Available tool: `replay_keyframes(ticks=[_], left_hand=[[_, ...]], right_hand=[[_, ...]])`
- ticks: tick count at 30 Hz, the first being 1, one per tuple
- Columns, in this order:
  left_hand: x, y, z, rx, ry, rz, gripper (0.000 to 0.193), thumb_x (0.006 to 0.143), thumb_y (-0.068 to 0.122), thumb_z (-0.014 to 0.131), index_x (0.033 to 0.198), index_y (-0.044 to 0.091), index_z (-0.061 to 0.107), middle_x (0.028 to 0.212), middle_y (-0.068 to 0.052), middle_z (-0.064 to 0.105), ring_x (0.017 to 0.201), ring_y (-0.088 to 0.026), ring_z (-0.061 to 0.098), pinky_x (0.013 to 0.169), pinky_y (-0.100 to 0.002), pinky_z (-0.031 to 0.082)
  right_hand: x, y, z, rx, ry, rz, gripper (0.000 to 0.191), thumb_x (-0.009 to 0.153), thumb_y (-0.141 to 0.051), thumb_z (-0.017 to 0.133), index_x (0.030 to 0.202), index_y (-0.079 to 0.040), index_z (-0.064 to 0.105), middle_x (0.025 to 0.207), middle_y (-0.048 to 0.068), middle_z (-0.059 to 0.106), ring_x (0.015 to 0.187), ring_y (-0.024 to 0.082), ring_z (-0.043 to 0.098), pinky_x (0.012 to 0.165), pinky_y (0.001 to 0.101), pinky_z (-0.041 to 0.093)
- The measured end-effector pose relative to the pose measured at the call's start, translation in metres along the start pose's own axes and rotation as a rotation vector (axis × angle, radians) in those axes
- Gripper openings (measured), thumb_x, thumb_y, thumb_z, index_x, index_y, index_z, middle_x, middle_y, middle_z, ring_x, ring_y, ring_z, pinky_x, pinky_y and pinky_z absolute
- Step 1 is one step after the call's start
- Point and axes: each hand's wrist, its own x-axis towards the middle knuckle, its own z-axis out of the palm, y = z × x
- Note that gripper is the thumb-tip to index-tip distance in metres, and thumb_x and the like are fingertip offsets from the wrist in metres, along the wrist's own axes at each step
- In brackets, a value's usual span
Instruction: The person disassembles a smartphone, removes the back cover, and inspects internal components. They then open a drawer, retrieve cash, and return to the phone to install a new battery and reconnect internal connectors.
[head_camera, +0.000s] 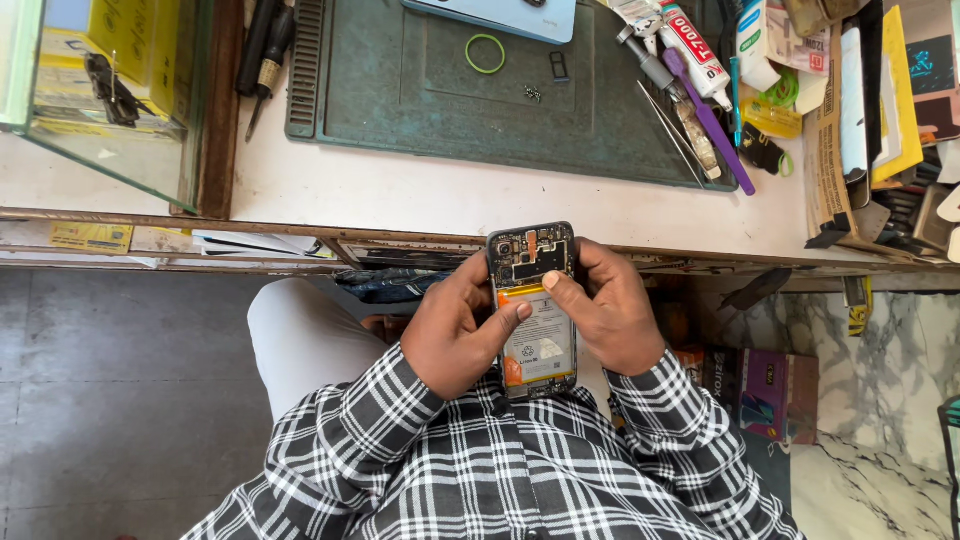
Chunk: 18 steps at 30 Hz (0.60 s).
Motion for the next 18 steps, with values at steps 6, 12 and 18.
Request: replay_keyframes(ticks=[6,12,18], left_hand=[[0.002,-0.011,-0.003,-0.146,0.034,0.058,0.040,0.100,0.005,0.062,0.137,-0.003,0.050,0.120,-0.014,0.073,0.108,-0.017,0.072,0.091,-0.031,0.062],[0.006,-0.017,-0.010,-0.327,0.156,0.114,0.039,0.101,0.005,0.063,0.137,-0.001,0.050,0.123,-0.015,0.072,0.112,-0.018,0.070,0.096,-0.033,0.060],[0.006,-0.016,-0.008,-0.290,0.211,0.155,0.037,0.101,0.008,0.064,0.135,0.000,0.051,0.121,-0.014,0.073,0.112,-0.018,0.070,0.096,-0.034,0.061]], right_hand=[[-0.007,-0.002,-0.006,0.050,-0.034,0.039,0.034,0.104,-0.015,0.059,0.131,0.005,0.060,0.119,0.010,0.070,0.109,0.014,0.065,0.097,0.0317,0.054],[-0.022,-0.003,-0.002,-0.013,-0.134,0.179,0.062,0.094,-0.030,0.068,0.143,0.002,0.050,0.125,0.011,0.070,0.113,0.018,0.069,0.096,0.0337,0.058],[-0.031,-0.007,0.022,-0.087,0.028,0.097,0.081,0.075,-0.020,0.088,0.140,0.002,0.046,0.125,0.011,0.067,0.115,0.016,0.066,0.096,0.0322,0.057]])
